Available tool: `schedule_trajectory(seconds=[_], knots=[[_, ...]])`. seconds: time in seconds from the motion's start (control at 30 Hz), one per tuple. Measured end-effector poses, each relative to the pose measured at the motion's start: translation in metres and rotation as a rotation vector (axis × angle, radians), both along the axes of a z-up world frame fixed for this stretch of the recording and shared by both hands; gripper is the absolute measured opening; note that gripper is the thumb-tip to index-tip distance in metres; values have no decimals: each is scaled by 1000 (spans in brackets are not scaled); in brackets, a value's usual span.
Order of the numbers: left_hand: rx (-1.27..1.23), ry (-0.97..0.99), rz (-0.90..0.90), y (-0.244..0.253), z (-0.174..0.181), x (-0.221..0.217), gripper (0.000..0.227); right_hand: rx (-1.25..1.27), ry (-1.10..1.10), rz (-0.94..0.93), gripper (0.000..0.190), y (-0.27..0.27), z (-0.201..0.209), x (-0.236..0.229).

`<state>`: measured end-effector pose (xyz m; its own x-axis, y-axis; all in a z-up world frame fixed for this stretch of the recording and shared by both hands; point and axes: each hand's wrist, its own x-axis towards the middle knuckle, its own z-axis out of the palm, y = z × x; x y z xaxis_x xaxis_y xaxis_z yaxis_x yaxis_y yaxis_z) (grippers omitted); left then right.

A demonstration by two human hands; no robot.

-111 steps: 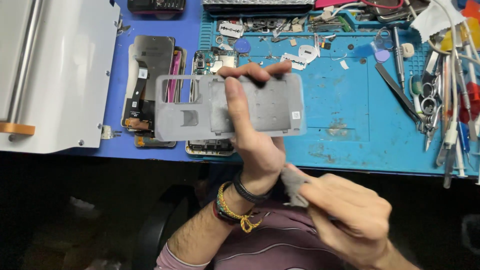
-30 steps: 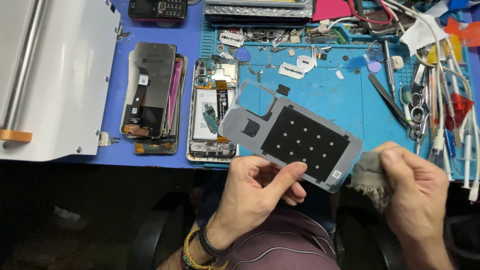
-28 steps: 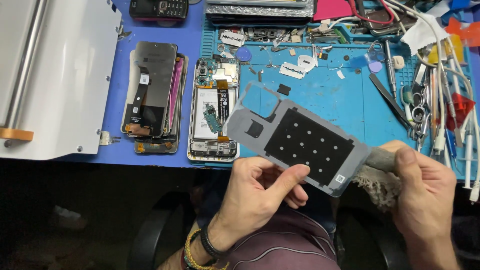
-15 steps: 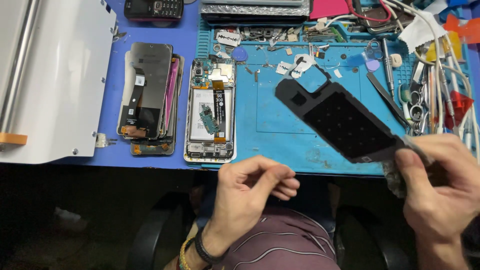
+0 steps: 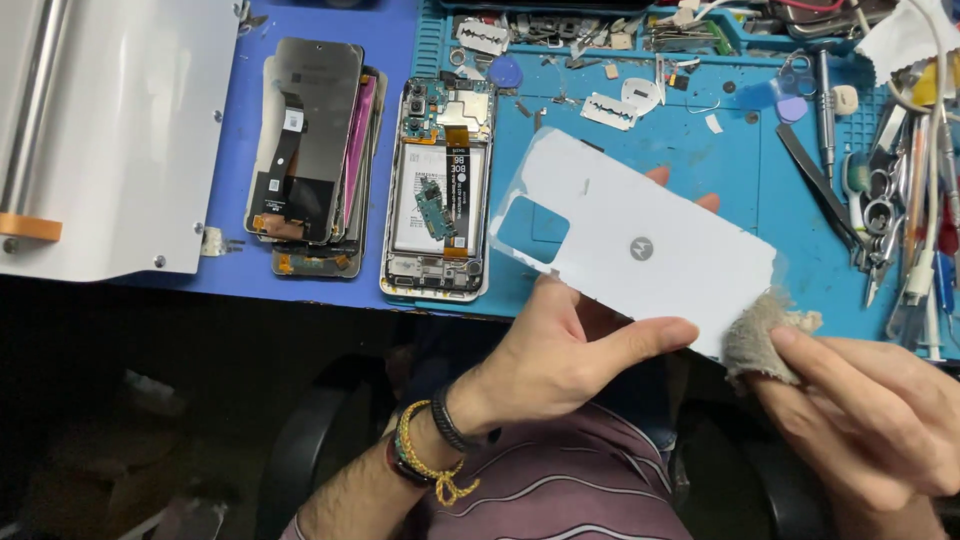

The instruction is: The person cleans a smartphone back cover with a cloth, then applies a strip of adhesive tape along its edge. They use scissors to cut the tape and continue applying it to the cover.

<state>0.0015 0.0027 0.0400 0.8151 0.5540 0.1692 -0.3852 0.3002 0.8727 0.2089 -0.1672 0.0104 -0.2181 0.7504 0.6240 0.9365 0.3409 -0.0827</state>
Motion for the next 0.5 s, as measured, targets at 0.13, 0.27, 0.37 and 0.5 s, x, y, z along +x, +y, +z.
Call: schedule_trajectory(seconds=[0.13, 0.27, 0.37, 0.5], knots=[[36, 76, -13, 1, 3, -3, 79, -44, 7, -61, 18, 0, -1, -2], [220, 33, 31, 4, -13, 0, 89, -57, 7, -67, 19, 1, 0, -1], [274, -1, 28, 5, -20, -1, 88, -72, 31, -62, 17, 1, 3, -2], [239, 12, 12, 5, -12, -1, 91, -88, 18, -44, 19, -2, -3, 4]])
